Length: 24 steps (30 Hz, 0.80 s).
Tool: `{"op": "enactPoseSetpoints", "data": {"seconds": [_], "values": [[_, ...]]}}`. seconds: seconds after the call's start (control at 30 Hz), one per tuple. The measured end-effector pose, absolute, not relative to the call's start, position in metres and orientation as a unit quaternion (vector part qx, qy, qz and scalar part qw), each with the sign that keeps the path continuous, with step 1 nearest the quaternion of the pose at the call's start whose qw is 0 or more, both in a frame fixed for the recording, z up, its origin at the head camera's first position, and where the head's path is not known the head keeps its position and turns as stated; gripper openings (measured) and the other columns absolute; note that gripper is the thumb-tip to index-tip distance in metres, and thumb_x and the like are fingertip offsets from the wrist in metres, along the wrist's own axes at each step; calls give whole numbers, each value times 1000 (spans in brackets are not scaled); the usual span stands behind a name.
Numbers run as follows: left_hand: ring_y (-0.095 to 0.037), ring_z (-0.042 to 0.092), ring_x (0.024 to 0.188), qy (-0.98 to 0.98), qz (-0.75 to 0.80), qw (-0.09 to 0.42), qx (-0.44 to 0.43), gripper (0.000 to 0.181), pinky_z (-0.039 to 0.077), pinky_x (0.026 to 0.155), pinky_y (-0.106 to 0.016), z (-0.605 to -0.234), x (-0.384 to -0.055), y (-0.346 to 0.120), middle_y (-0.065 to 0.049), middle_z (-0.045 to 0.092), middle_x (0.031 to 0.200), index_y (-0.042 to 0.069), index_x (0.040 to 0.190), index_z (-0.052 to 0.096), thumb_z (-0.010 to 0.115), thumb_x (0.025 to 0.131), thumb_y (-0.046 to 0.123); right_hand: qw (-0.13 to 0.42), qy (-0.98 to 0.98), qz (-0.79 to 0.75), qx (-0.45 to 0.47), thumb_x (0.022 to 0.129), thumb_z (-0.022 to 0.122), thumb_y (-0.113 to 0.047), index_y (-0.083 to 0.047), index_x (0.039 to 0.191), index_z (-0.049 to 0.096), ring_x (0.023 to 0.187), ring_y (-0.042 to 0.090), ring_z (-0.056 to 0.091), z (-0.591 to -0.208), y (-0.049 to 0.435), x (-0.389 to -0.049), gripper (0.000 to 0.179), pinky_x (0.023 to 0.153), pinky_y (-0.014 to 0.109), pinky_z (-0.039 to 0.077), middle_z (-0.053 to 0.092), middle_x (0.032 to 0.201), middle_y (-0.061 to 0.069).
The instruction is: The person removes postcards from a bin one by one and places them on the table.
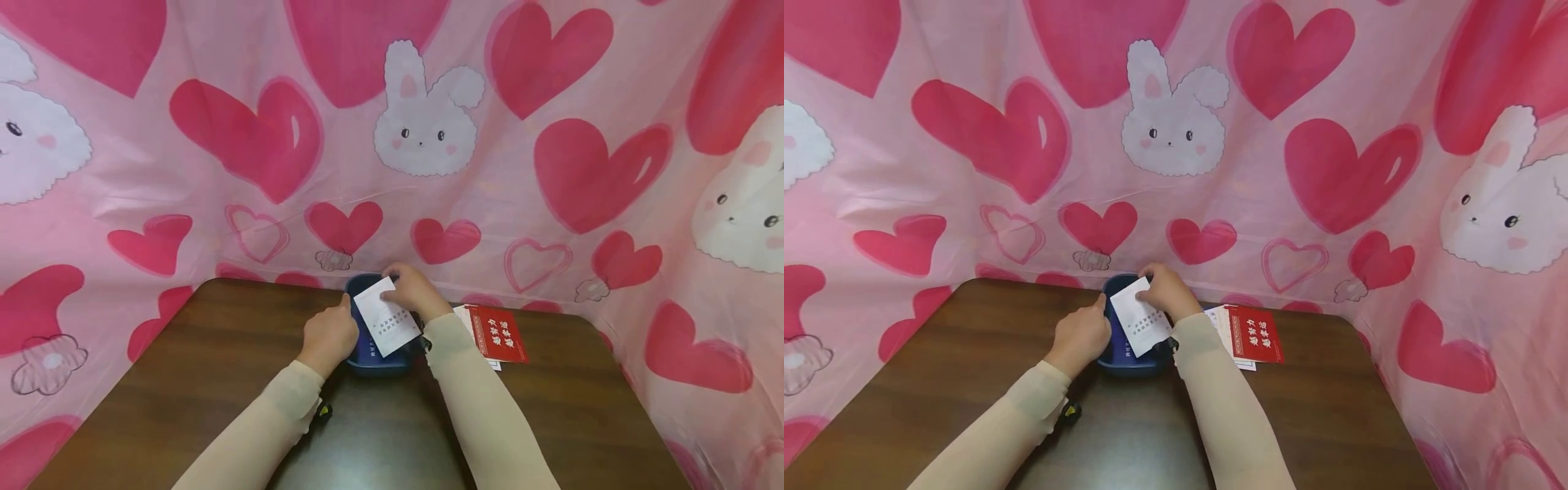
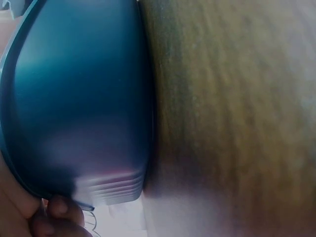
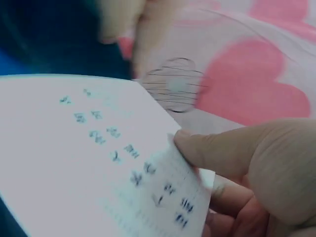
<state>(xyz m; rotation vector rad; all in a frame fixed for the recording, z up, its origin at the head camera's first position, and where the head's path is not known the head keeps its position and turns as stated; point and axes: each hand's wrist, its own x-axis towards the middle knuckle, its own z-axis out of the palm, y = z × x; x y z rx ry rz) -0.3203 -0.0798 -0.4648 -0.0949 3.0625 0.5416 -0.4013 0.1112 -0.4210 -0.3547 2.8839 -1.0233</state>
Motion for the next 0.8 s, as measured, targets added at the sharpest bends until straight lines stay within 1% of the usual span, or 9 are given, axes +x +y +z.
{"op": "enactPoseSetpoints", "data": {"seconds": [0.07, 0.17, 0.3, 0.43, 0.6, 0.67, 0.8], "values": [[-30, 66, 69, 984, 172, 12, -32, 69, 66, 66, -46, -467, -319, -79, -11, 68, 78, 8, 176, 41, 52, 113, 34, 34, 922, -374, -100, 97, 87, -16, -9, 142, 72, 101, 32, 74, -407, 119, -390, 48, 92, 43, 68, 77, 122, 20], [-29, 64, 64, 984, 173, -4, -31, 68, 62, 59, -43, -469, -318, -79, -10, 66, 72, 8, 175, 43, 53, 112, 32, 8, 905, -415, -98, 98, 87, -15, -7, 142, 71, 95, 28, 75, -400, 138, -385, 48, 82, 35, 69, 79, 118, 19], [-28, 61, 59, 984, 175, -16, -28, 68, 56, 53, -38, -468, -317, -79, -8, 62, 67, 8, 175, 43, 55, 112, 31, -21, 891, -443, -94, 99, 88, -17, -7, 145, 69, 86, 25, 78, -393, 168, -379, 50, 73, 31, 68, 82, 113, 21], [-28, 61, 60, 984, 176, -17, -24, 68, 56, 53, -38, -469, -316, -78, -7, 62, 67, 9, 175, 43, 55, 112, 31, -33, 884, -459, -78, 101, 86, -19, -8, 149, 66, 83, 25, 78, -390, 201, -373, 54, 69, 30, 67, 80, 113, 21], [-28, 60, 60, 983, 183, -19, -24, 67, 53, 52, -38, -468, -316, -79, -7, 62, 66, 10, 175, 43, 54, 112, 29, -40, 877, -474, -63, 103, 84, -17, -7, 151, 65, 82, 18, 73, -387, 237, -371, 53, 69, 24, 62, 79, 109, 19], [-28, 60, 60, 983, 182, -19, -25, 67, 52, 51, -38, -468, -316, -79, -7, 62, 66, 10, 175, 43, 53, 112, 29, -36, 877, -477, -51, 104, 83, -17, -7, 152, 65, 83, 15, 73, -384, 251, -371, 52, 70, 23, 61, 81, 112, 21], [-29, 60, 60, 984, 177, -25, -26, 66, 55, 52, -40, -469, -317, -79, -7, 62, 66, 10, 175, 44, 53, 112, 29, -33, 876, -480, -14, 106, 82, -19, -9, 157, 62, 85, 13, 75, -381, 273, -370, 56, 71, 24, 64, 80, 127, 24]]}}
